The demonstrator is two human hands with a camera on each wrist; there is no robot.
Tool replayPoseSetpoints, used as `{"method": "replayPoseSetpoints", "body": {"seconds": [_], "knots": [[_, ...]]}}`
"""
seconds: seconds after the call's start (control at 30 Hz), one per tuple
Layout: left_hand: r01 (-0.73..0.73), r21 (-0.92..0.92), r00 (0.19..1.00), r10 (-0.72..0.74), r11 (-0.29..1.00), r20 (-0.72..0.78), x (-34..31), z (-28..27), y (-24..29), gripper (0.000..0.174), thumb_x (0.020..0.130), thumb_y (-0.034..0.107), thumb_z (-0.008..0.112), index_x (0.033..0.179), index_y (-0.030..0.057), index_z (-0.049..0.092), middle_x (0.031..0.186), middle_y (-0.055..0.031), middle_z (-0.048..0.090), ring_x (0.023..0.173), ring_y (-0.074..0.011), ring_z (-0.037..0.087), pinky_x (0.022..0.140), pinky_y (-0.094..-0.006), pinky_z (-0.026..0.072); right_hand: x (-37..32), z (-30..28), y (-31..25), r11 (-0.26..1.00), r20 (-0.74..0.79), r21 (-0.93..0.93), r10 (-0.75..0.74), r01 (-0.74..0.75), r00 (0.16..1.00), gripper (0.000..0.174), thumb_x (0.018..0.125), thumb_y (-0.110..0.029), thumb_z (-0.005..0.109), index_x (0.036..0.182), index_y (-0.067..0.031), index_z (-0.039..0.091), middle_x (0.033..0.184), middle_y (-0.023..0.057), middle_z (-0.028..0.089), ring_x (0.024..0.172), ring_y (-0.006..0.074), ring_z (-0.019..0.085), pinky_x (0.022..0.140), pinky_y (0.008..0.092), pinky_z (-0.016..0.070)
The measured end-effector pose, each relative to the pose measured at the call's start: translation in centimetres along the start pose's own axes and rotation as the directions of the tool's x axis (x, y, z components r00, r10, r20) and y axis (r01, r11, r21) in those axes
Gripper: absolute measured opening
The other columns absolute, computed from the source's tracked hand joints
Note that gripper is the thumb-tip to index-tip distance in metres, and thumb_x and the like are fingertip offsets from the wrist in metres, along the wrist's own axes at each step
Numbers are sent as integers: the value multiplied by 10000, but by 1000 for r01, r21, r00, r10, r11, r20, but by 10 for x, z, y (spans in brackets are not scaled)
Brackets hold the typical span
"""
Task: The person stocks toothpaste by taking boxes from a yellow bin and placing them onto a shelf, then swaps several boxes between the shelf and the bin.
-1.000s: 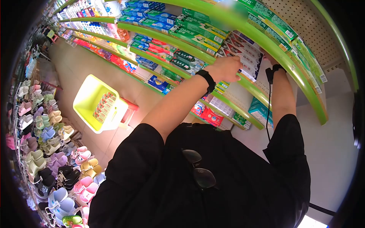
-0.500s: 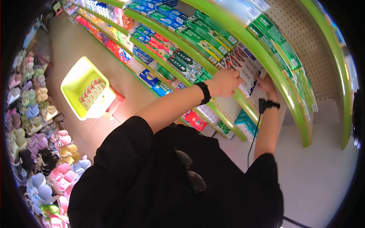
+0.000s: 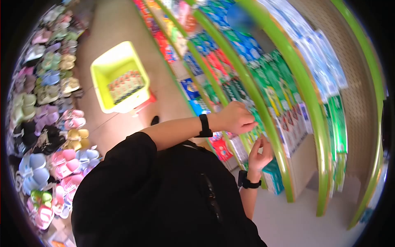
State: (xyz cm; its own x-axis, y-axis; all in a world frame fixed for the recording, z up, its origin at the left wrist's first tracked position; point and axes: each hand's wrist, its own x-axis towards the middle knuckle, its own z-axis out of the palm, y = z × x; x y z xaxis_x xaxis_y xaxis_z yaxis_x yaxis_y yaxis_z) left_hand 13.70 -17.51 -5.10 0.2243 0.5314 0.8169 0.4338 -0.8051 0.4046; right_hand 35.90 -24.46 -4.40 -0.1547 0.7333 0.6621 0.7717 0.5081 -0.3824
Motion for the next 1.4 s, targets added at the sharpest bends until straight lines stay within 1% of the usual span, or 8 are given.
{"method": "replayPoseSetpoints", "body": {"seconds": [0.2, 0.33, 0.6, 0.73, 0.97, 1.1, 1.23, 1.4], "knots": [[539, 339, 743, -625, 771, 240, -138, -173, -114, 356, 949, 326, 704, 734, 48, 640, 642, -179, 615, 622, -413, 631, 588, -518, 490, -9, 128, -52, 917, 700, 239, 65, -318, 712, 282, 914, -110, 774, 1177, -12, 750, 1002, 169, 772, 785, 278, 742, 705, 397, 577], [783, 412, 520, -854, 466, -22, -217, -278, -139, 366, 953, 367, 697, 767, 53, 666, 708, -198, 653, 672, -424, 653, 617, -518, 501, 7, 204, -104, 912, 796, 269, -30, -309, 604, 351, 940, -215, 766, 1232, -25, 731, 1081, 175, 762, 928, 334, 733, 811, 415, 581], [773, 634, -84, -986, 27, 144, -318, -399, -179, 421, 952, 477, 699, 1082, 77, 721, 1023, -195, 754, 1014, -406, 708, 862, -508, 558, 48, 314, -215, 931, 870, 322, -218, -174, 442, 416, 957, -253, 728, 1295, -17, 672, 1129, 205, 718, 1031, 386, 702, 885, 464, 567], [716, 690, -189, -924, 102, 332, -341, -415, -209, 463, 952, 474, 700, 1167, 65, 719, 1108, -219, 746, 1068, -406, 706, 907, -513, 557, 49, 352, -255, 930, 874, 288, -158, -229, 459, 412, 962, -253, 715, 1286, -4, 665, 1113, 219, 712, 1039, 403, 694, 900, 476, 557], [722, 691, -84, -991, 14, 107, -411, -364, -319, 505, 885, 398, 792, 1230, 54, 656, 1319, -221, 655, 1166, -421, 659, 902, -556, 559, 50, 378, -276, 916, 933, 122, 26, -382, 360, 434, 947, -255, 737, 1299, -14, 652, 1153, 218, 715, 1053, 420, 688, 913, 472, 559], [481, 875, -75, -997, -62, -30, -425, -331, -373, 886, 805, 385, 872, 1551, 147, 458, 1636, -266, 375, 1495, -461, 397, 1178, -612, 383, 31, 371, -264, 888, 931, 1, 167, -461, 323, 464, 951, -269, 753, 1336, -30, 653, 1174, 191, 724, 1010, 356, 725, 869, 447, 576], [300, 953, 84, -993, -49, -77, -469, -304, -402, 752, 962, 251, 690, 1633, 192, 356, 1726, -264, 181, 1561, -519, 240, 1286, -624, 169, 15, 352, -252, 757, 895, -259, 421, -600, 145, 455, 959, -245, 755, 1347, -30, 656, 1156, 162, 734, 938, 283, 735, 832, 401, 577], [293, 954, 166, -980, -61, -113, -496, -280, -414, 500, 988, 147, 601, 1483, 108, 545, 1644, -328, 327, 1497, -575, 332, 1219, -614, 322, 4, 347, -241, 708, 882, -388, 472, -590, -14, 460, 959, -227, 748, 1349, -7, 645, 1157, 180, 727, 910, 273, 736, 814, 394, 577]]}}
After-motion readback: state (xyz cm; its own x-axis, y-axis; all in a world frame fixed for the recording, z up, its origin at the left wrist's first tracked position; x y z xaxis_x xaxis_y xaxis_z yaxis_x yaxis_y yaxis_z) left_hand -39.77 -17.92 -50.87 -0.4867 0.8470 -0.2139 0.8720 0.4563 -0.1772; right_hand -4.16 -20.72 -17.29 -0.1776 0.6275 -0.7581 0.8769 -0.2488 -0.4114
